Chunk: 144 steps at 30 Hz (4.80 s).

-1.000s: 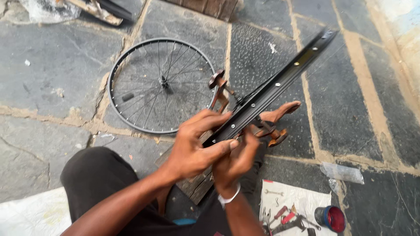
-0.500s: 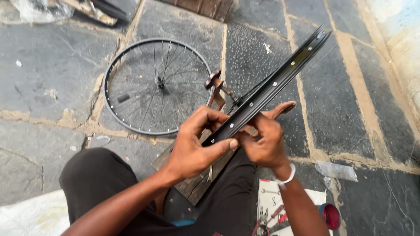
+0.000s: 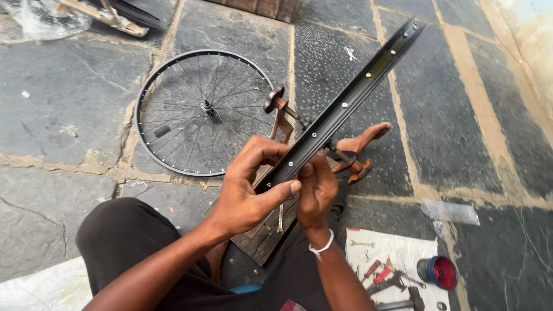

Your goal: The person sits on the ground and uses a wrench to tighten the spokes of a bicycle wheel mounted on a wooden stand. They rotate the wheel to access different spokes and adjust them systematically.

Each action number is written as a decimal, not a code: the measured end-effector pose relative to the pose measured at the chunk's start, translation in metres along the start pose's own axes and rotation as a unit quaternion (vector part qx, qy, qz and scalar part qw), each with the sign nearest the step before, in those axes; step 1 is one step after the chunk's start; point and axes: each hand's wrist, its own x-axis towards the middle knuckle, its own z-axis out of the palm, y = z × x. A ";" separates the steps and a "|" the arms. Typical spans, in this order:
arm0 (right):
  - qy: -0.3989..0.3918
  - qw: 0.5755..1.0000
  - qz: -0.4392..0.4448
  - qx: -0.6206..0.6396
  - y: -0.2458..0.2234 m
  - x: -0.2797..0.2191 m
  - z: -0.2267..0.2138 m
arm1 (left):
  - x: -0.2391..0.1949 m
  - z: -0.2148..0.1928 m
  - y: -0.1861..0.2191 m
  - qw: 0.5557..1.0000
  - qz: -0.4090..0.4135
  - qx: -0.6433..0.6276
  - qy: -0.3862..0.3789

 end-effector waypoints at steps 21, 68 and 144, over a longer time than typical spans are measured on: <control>0.102 0.947 0.061 -0.297 0.115 0.078 -0.135 | -0.132 0.002 -0.064 0.920 -0.110 0.359 0.114; 0.227 0.924 0.307 0.036 0.210 -0.167 -0.089 | -0.207 0.153 -0.292 0.801 -0.369 0.439 -0.173; -0.092 0.808 -0.074 -0.577 0.079 0.066 -0.051 | 0.045 -0.016 -0.165 0.967 -0.036 0.252 -0.009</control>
